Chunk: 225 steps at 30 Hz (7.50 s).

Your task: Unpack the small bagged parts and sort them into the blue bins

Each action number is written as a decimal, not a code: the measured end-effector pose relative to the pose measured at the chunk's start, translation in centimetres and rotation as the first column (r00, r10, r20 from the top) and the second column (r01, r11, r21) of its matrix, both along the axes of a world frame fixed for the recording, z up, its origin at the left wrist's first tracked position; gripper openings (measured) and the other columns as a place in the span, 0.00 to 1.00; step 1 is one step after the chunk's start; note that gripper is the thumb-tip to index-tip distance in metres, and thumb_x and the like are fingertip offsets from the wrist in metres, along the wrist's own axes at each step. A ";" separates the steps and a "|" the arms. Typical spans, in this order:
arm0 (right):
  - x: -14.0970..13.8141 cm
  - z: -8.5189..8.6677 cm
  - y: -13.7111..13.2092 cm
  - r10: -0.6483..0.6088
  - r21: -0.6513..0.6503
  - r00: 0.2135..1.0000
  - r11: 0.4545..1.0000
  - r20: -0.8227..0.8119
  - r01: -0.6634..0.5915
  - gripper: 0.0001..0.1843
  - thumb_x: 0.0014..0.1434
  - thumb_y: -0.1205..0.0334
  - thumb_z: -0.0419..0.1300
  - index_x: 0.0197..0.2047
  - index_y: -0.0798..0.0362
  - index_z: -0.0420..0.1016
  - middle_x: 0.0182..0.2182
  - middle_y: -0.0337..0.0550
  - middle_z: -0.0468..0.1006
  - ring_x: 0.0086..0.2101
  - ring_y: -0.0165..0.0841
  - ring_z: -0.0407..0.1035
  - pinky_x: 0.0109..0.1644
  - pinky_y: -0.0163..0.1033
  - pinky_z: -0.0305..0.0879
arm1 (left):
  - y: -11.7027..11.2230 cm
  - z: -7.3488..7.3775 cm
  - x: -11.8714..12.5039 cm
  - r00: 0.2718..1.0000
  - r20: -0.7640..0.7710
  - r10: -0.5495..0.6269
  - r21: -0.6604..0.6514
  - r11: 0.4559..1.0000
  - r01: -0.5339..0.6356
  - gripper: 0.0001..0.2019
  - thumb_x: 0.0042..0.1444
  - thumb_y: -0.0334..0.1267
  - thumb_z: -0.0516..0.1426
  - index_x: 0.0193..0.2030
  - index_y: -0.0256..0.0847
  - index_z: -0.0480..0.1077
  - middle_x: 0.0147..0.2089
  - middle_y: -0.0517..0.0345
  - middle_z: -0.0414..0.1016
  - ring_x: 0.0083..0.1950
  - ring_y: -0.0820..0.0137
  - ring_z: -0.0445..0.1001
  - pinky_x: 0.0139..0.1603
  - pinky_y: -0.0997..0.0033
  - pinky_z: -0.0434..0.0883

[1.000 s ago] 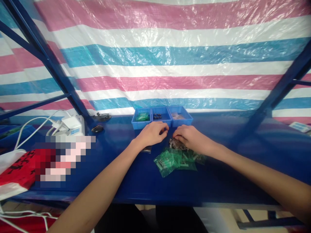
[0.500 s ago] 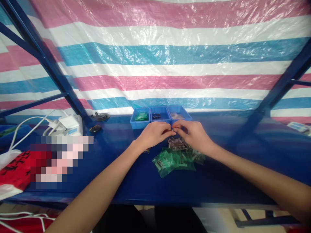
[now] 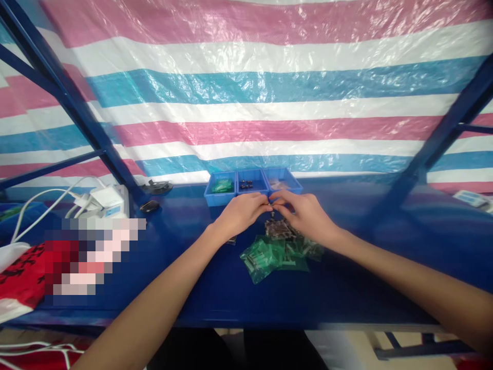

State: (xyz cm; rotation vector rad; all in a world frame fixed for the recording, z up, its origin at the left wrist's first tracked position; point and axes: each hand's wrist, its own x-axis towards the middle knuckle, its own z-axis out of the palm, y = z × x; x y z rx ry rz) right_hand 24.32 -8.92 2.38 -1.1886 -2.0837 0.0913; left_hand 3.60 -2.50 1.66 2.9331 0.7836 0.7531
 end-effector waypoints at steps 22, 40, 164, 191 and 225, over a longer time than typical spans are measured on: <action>-0.6 0.0 0.9 -0.039 -0.285 0.903 0.954 -0.429 -0.094 0.03 0.58 0.65 0.62 0.37 0.52 0.78 0.32 0.43 0.85 0.35 0.38 0.80 0.41 0.42 0.74 | -1.0 0.6 0.0 0.996 0.036 0.085 0.060 0.994 -0.087 0.12 0.69 0.47 0.56 0.40 0.41 0.71 0.37 0.59 0.76 0.35 0.70 0.74 0.33 0.72 0.62; -0.1 0.7 0.9 -0.043 -0.115 0.990 0.993 -0.135 0.027 0.07 0.61 0.72 0.61 0.38 0.51 0.77 0.33 0.41 0.84 0.36 0.36 0.78 0.41 0.39 0.67 | -1.7 0.8 0.5 0.994 0.071 0.088 0.046 0.995 -0.092 0.11 0.69 0.38 0.52 0.53 0.39 0.71 0.42 0.53 0.76 0.42 0.66 0.77 0.42 0.68 0.73; -0.7 -0.4 1.6 -0.025 -0.054 0.847 0.996 0.531 0.064 0.15 0.62 0.76 0.57 0.39 0.47 0.82 0.37 0.46 0.81 0.39 0.40 0.74 0.29 0.38 0.55 | -0.2 3.3 -3.1 0.984 -0.128 0.122 0.271 0.959 -0.084 0.16 0.70 0.32 0.47 0.57 0.38 0.72 0.46 0.49 0.75 0.48 0.62 0.75 0.47 0.64 0.71; -2.4 0.3 0.3 0.065 -0.107 0.985 0.991 -0.161 -0.083 0.11 0.65 0.64 0.56 0.43 0.50 0.81 0.35 0.39 0.86 0.30 0.34 0.75 0.33 0.39 0.64 | -2.1 -0.5 -2.3 0.991 0.104 0.088 0.241 0.964 -0.111 0.14 0.73 0.45 0.49 0.46 0.39 0.72 0.39 0.57 0.78 0.37 0.71 0.77 0.33 0.74 0.67; -2.0 0.9 0.9 0.141 -0.144 0.943 0.971 -0.302 -0.191 0.13 0.64 0.60 0.61 0.50 0.49 0.81 0.41 0.45 0.86 0.39 0.39 0.80 0.37 0.40 0.72 | -1.9 0.2 -1.8 0.967 0.249 0.045 -0.101 0.995 -0.020 0.18 0.74 0.43 0.47 0.36 0.39 0.69 0.31 0.59 0.73 0.32 0.71 0.74 0.34 0.72 0.64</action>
